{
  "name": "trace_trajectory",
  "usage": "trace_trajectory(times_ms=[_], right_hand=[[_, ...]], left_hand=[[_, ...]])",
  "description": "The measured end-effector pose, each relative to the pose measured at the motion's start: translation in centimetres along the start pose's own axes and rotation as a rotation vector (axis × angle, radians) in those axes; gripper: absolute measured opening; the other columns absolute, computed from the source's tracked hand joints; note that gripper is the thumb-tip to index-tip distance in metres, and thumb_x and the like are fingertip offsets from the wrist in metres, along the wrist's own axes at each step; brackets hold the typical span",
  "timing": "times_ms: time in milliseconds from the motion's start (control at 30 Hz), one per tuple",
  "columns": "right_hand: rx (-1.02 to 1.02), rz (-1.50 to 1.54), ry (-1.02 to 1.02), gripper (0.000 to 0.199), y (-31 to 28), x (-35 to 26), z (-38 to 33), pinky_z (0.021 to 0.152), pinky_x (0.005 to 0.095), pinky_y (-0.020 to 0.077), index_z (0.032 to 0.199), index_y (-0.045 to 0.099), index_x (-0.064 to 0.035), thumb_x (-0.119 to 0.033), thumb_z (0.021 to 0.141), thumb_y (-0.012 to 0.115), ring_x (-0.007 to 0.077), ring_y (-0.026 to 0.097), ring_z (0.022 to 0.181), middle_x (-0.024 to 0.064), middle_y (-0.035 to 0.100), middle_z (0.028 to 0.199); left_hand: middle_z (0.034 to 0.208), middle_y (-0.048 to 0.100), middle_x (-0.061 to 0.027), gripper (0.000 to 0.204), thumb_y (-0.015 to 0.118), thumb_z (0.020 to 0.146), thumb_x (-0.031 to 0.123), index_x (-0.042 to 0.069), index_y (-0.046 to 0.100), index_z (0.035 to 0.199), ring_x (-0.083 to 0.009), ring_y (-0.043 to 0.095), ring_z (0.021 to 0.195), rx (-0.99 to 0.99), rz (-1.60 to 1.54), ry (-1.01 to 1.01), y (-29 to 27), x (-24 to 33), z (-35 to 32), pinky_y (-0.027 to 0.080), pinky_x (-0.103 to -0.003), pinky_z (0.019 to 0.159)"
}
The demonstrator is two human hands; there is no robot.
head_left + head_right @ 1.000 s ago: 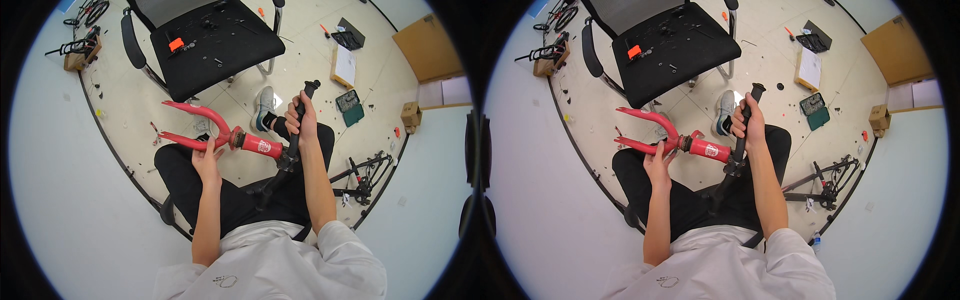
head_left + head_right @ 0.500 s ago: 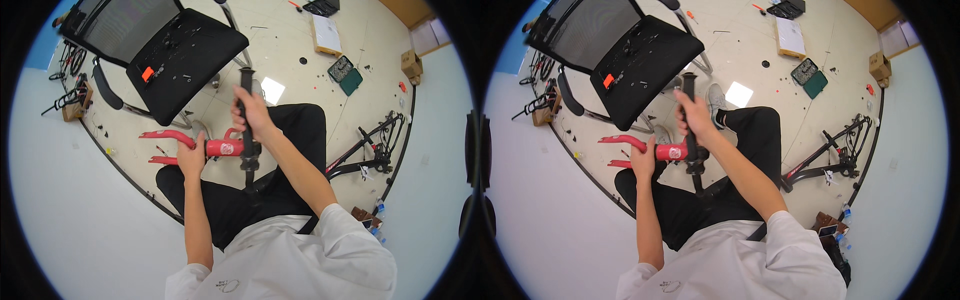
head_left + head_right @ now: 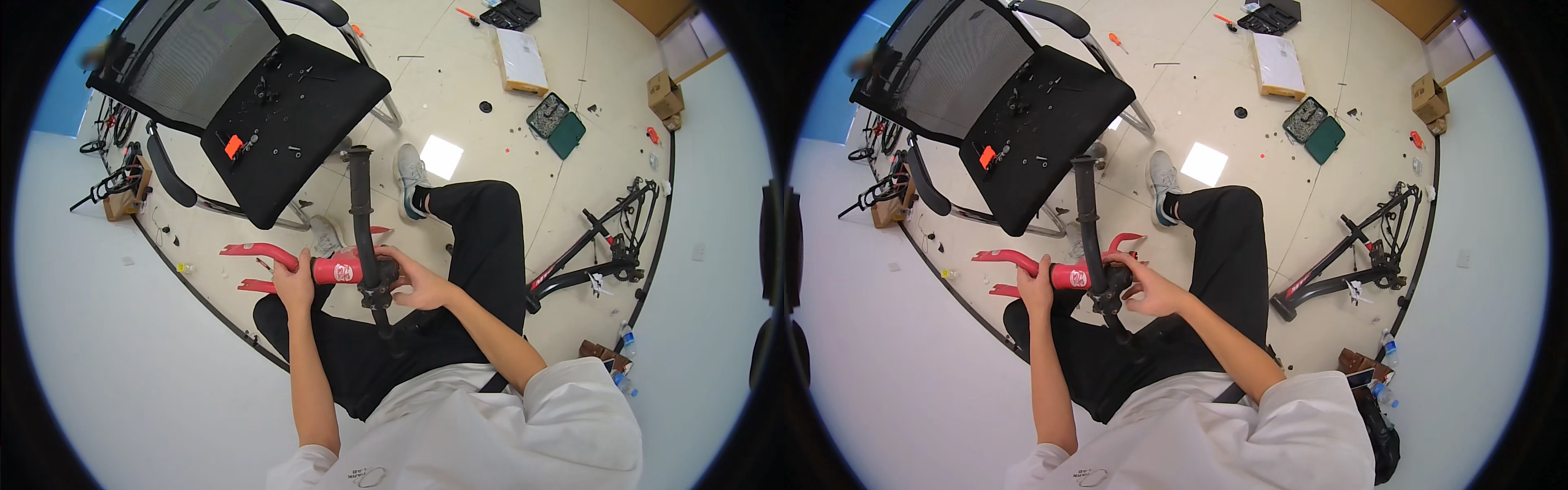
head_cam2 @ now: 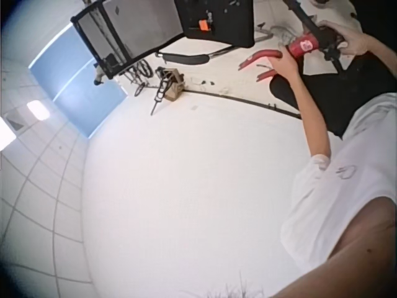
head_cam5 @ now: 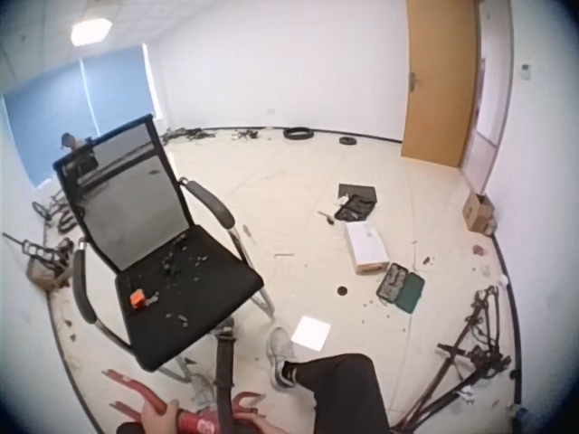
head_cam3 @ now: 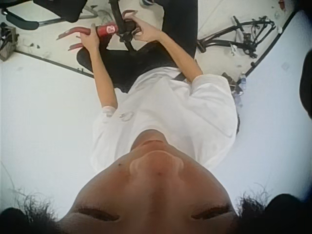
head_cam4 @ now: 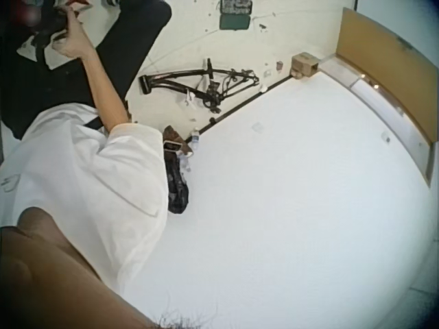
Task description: The person assembles a bicycle handlebar onto a red fork. They insert the handlebar into the fork's steerer tube, align it, and tighten the stem bolts using an Allen key. The person then attaches black handlebar grips to both ends of the handlebar.
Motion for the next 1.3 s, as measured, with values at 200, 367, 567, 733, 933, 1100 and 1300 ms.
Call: trace_trajectory(times_ms=[200,367,567,733,933,1100,1300], right_hand=[[0.052,-0.367,-0.079,0.058,1.0,0.1,2.7,0.085,0.0409,0.05,0.126,0.047,-0.0028,0.001,0.073,0.072,0.0361,0.064,0.104,0.019,0.064,0.108],[-0.008,-0.433,-0.135,0.053,3.2,-0.6,3.7,0.082,0.0388,0.0497,0.119,0.046,-0.0009,-0.001,0.073,0.072,0.0368,0.065,0.098,0.0201,0.063,0.104],[-0.055,-0.545,-0.105,0.054,5.5,-4.0,4.7,0.081,0.0403,0.05,0.118,0.046,-0.0011,-0.004,0.073,0.076,0.0379,0.065,0.097,0.0208,0.064,0.102],[-0.048,-0.584,-0.073,0.052,5.3,-5.2,3.6,0.08,0.0464,0.049,0.117,0.045,0.0,-0.009,0.076,0.076,0.0441,0.062,0.096,0.0249,0.064,0.098],[-0.024,-0.725,-0.01,0.051,3.2,-6.9,4.3,0.081,0.0462,0.0482,0.114,0.046,0.001,-0.01,0.074,0.077,0.0443,0.062,0.096,0.0254,0.064,0.097],[-0.005,-0.737,0.108,0.051,1.2,-6.7,6.0,0.081,0.0468,0.0478,0.113,0.046,0.0016,-0.008,0.073,0.076,0.0456,0.061,0.096,0.0268,0.063,0.096],[-0.027,-0.79,0.133,0.049,-0.1,-5.4,9.6,0.078,0.0468,0.0494,0.11,0.046,0.0024,-0.011,0.075,0.076,0.0461,0.063,0.09,0.0268,0.065,0.09]], left_hand=[[0.078,0.06,-0.0137,0.035,0.073,0.084,0.027,-0.004,0.056,0.087,-0.0243,0.057,0.073,0.002,-0.029,-0.082,-0.8,-2.3,0.3,0.047,-0.038,0.074],[0.08,0.06,-0.0102,0.032,0.071,0.085,0.025,-0.004,0.057,0.089,-0.0205,0.057,0.075,-0.005,-0.186,-0.171,-2.9,-4.1,1.0,0.047,-0.035,0.075],[0.08,0.06,-0.0075,0.027,0.068,0.087,0.022,-0.003,0.058,0.088,-0.0174,0.057,0.073,-0.023,-0.352,-0.281,-4.8,-2.5,0.7,0.047,-0.033,0.072],[0.079,0.06,-0.0066,0.026,0.069,0.086,0.021,-0.003,0.059,0.088,-0.0156,0.056,0.071,-0.091,-0.41,-0.254,-3.3,-2.6,0.5,0.047,-0.032,0.068],[0.08,0.06,-0.0068,0.027,0.07,0.086,0.022,-0.001,0.058,0.088,-0.0152,0.056,0.07,-0.129,-0.52,-0.303,0.8,-2.5,1.0,0.047,-0.031,0.067],[0.079,0.063,-0.007,0.028,0.069,0.086,0.024,-0.002,0.06,0.087,-0.0146,0.058,0.072,-0.198,-0.55,-0.32,4.3,-4.2,2.7,0.048,-0.03,0.069],[0.08,0.063,-0.0066,0.027,0.068,0.085,0.025,-0.001,0.062,0.086,-0.0149,0.059,0.072,-0.261,-0.568,-0.478,7.7,-7.1,4.8,0.048,-0.032,0.07]])
Point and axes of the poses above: each hand's wrist, its own z-axis towards the middle knuckle, its own y-axis out of the palm, x = y × z, the point moved 1 cm from there along z, towards the middle knuckle
